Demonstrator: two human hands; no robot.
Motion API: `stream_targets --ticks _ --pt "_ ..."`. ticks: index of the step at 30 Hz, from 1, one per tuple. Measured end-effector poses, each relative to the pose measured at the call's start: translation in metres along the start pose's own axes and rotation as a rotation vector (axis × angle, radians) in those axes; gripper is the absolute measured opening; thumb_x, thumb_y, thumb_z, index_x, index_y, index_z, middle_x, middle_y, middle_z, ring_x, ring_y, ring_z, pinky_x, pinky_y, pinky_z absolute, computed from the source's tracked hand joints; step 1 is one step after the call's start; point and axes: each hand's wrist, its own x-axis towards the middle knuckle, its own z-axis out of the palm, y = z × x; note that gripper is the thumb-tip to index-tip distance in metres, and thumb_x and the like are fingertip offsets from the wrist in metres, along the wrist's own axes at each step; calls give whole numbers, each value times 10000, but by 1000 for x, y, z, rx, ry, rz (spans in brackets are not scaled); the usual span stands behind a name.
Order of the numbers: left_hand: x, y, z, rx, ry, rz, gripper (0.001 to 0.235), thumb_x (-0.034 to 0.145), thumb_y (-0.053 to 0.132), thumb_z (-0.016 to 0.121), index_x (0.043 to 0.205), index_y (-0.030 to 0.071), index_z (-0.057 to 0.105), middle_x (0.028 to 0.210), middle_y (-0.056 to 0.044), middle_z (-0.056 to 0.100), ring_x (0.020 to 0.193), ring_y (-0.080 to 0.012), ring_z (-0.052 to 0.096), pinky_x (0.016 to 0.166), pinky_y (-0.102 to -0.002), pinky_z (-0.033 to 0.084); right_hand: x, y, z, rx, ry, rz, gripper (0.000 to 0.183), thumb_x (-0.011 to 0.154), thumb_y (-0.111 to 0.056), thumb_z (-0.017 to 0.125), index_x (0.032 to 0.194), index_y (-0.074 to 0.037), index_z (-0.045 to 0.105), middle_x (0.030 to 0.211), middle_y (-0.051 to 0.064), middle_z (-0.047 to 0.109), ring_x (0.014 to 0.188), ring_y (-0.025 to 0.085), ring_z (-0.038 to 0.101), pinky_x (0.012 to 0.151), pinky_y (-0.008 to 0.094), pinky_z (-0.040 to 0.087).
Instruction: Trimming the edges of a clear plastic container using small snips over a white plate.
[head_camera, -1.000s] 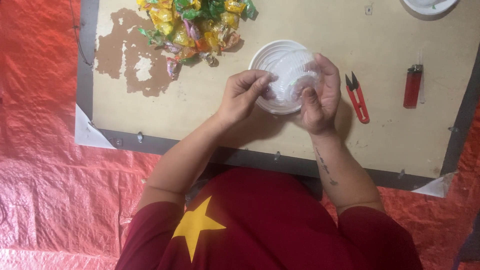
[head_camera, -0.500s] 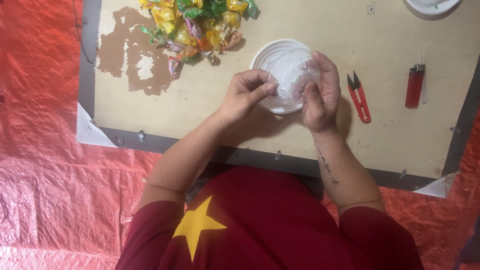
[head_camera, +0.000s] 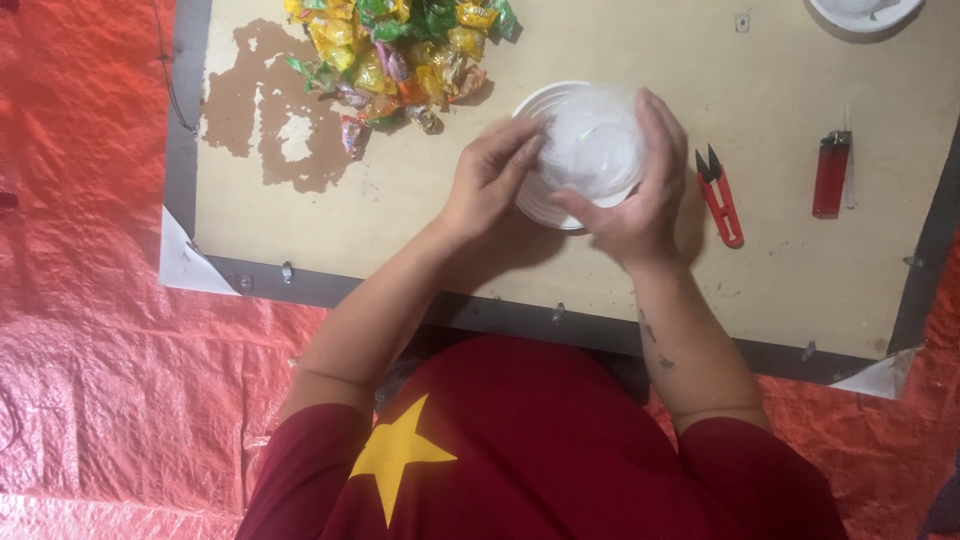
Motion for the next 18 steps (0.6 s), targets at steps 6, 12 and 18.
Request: stream_targets --ticks 6,12,18 --pt "3 2 -10 -100 279 19 279 1112 212 551 1347 90 641 813 -26 646 652 -115 593 576 -235 557 5 17 -5 -46 -53 165 915 864 -726 629 1426 -20 478 1405 231 522 1312 405 503 1114 582 459" --pt "11 -2 -16 -58 280 50 286 1091 35 522 1348 127 606 1064 -64 700 924 -139 656 823 -270 602 38 -33 -19 -214 -523 582 926 784 -502 894 1514 -126 468 1551 232 422 1401 433 409 1021 677 418" --pt "8 15 -13 477 -248 184 687 947 439 785 1498 150 496 1556 -157 475 1454 -354 460 1245 -584 353 25 -9 -8 -201 -632 423 1082 808 -786 582 1574 -51 376 1616 281 330 1502 422 281 1187 658 126"
